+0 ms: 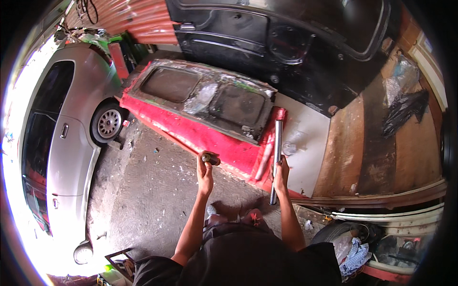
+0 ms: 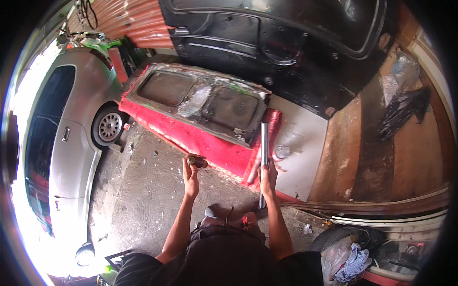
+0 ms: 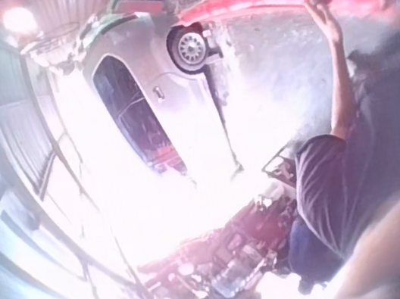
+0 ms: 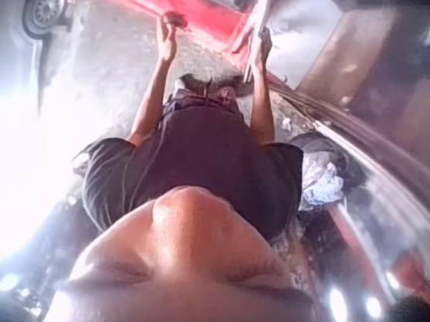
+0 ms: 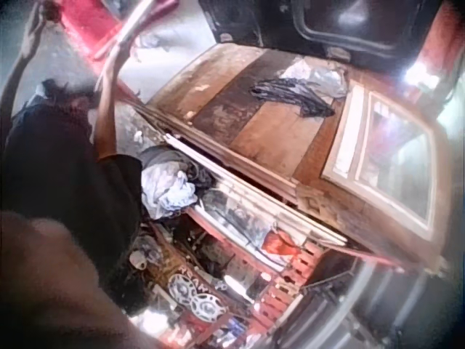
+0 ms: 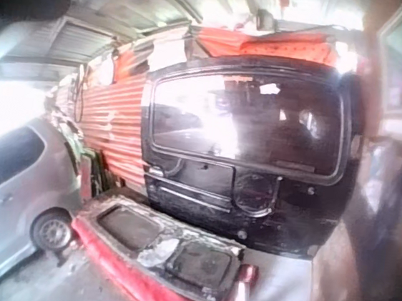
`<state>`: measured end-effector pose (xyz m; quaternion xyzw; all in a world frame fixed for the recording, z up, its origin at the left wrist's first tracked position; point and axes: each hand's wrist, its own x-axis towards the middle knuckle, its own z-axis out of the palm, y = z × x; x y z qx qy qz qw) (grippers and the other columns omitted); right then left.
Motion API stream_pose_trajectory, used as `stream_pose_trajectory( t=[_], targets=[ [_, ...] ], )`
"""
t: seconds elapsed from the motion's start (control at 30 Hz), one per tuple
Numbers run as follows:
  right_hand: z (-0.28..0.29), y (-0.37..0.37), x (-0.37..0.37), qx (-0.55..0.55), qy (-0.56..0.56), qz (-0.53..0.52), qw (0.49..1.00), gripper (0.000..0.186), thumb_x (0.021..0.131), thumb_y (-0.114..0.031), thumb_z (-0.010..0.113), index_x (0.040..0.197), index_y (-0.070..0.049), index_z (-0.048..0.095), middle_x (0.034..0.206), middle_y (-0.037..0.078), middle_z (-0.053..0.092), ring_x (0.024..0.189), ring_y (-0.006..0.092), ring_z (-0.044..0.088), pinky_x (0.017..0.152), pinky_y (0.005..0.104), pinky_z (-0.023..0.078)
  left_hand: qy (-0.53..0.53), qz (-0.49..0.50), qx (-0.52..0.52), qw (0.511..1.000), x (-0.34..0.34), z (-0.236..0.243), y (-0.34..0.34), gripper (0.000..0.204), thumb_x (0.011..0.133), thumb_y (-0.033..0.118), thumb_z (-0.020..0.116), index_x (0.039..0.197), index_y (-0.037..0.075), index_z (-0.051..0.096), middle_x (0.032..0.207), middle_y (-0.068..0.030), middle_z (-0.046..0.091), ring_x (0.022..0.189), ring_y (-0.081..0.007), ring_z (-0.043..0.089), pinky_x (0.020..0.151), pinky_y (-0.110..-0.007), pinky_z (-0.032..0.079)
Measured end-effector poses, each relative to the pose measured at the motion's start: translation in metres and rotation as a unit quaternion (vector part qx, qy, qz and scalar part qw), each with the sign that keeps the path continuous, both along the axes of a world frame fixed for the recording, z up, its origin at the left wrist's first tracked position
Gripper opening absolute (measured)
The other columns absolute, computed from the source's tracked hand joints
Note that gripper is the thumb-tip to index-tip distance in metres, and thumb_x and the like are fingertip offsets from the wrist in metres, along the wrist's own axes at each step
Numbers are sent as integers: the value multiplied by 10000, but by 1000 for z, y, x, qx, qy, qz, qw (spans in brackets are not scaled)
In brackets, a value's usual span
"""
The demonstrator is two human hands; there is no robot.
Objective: The person retrieves a small container and a metal rod, then uses a putty knife to spread a white paste onto a car door panel resting on a workbench. The person repeatedly applies and smooths the paste across the surface.
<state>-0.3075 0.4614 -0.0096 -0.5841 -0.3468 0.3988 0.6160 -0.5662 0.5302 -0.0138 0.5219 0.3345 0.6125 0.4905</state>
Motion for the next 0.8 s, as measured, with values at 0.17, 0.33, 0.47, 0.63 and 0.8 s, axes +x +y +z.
stream_pose_trajectory(
  t=[0.17,0.33,0.47,0.63,0.8],
  targets=[
    [-14,16,-62,-8,13,25,1000,215,968,-251,384,1034,-79,495,586,-2,438,339,85,362,302,242,293,-3,0,-35,999,-81,5,-6,420,1022,390,440,1240,33,408,893,-41,499,764,-109,468,694,-260,407],
    [-10,38,-124,-35,42,48,997,253,983,-302,382,1059,-97,509,572,-11,428,338,80,359,303,238,291,-25,10,-109,994,-148,-14,15,294,1045,284,413,1244,68,387,930,-24,480,794,-97,461,716,-246,408],
    [-19,65,-141,-49,-7,54,997,270,991,-336,380,1072,-114,511,555,-21,417,330,70,344,295,235,268,-56,-13,-137,989,-168,-15,45,254,1020,146,469,1248,74,384,947,-14,465,829,-95,465,731,-254,417],
    [-20,112,-158,-76,-2,68,995,283,998,-355,414,1097,-103,496,542,-24,410,326,73,357,289,237,270,-128,-36,-126,983,-173,-11,100,343,993,76,488,1323,46,398,1003,-35,537,877,-119,511,783,-288,423],
    [-43,174,-169,-84,21,29,996,280,993,-351,480,1132,-111,518,533,-38,407,329,71,354,289,235,262,-80,-44,-87,992,-171,-15,174,378,973,184,573,1285,60,397,996,-64,581,876,-135,546,796,-305,446]
  ],
)
